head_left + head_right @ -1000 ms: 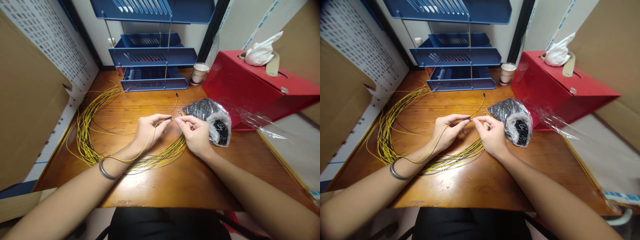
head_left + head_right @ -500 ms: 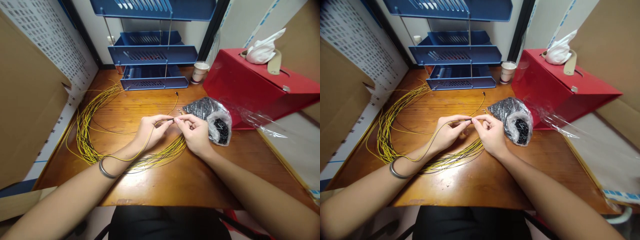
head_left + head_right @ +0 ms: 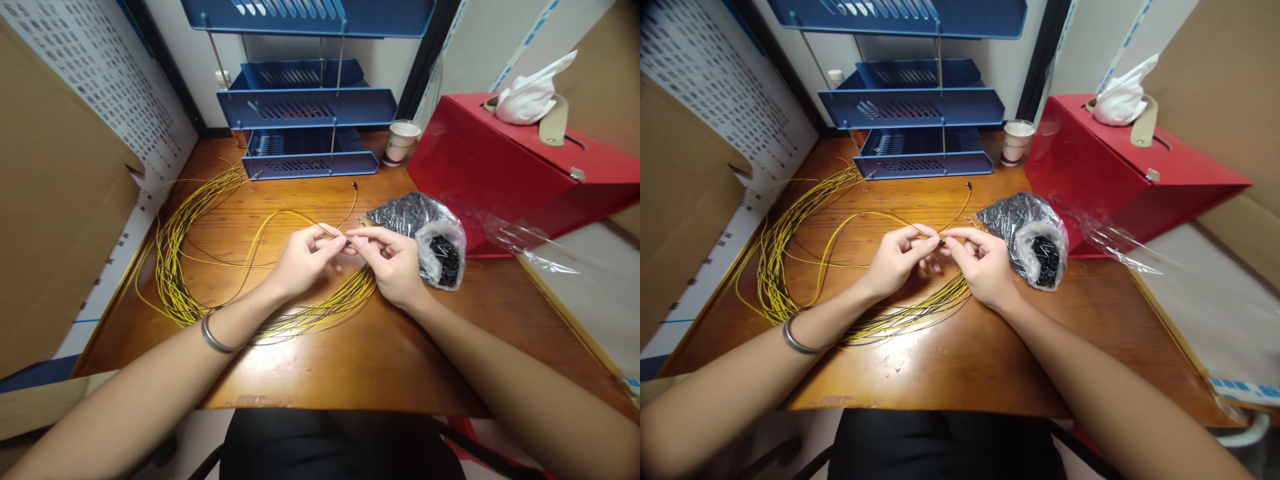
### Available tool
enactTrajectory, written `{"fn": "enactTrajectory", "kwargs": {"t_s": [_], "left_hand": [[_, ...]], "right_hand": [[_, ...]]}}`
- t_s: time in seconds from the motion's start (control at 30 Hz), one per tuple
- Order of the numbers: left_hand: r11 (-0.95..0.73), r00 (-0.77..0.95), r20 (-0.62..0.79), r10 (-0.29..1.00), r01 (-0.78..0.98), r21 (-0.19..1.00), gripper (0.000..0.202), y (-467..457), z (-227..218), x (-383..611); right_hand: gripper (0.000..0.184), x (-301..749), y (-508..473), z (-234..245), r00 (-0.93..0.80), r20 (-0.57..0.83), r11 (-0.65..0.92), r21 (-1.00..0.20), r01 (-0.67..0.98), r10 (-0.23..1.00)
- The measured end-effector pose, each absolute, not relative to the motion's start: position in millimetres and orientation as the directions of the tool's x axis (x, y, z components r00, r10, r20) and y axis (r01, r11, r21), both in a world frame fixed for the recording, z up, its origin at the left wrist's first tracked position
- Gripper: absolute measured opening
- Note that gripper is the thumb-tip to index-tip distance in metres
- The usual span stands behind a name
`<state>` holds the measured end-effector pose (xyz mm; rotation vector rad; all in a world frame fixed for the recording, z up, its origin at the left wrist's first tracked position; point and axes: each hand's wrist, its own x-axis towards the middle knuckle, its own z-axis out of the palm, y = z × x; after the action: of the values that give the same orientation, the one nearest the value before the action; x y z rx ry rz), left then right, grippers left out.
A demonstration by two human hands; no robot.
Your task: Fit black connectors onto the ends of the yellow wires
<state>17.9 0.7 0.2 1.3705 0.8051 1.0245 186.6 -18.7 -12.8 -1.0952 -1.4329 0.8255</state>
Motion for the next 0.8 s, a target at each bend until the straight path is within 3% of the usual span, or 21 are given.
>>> {"fn": "enactTrajectory", "kwargs": {"t_s": [0.23, 0.5, 0.8], "left_hand": [[0.033, 0.369, 0.037, 0.929, -0.182, 0.983, 0.034, 5.6, 2.7, 14.1], [0.023, 0.357, 0.035, 0.933, -0.157, 0.987, 0.033, 7.3, 3.7, 12.1], [0.077, 0.353, 0.004, 0.935, -0.216, 0.973, 0.031, 9.3, -0.9, 11.8]], "right_hand": [[0.016, 186.0, -19.3, -11.6, 0.028, 0.347, 0.338, -0.925, 0.175, 0.937], [0.018, 186.0, -20.1, -10.4, 0.031, 0.31, 0.303, -0.943, 0.138, 0.95], [0.015, 185.1, -18.8, -8.4, 0.06, 0.358, 0.348, -0.928, 0.131, 0.932]]}}
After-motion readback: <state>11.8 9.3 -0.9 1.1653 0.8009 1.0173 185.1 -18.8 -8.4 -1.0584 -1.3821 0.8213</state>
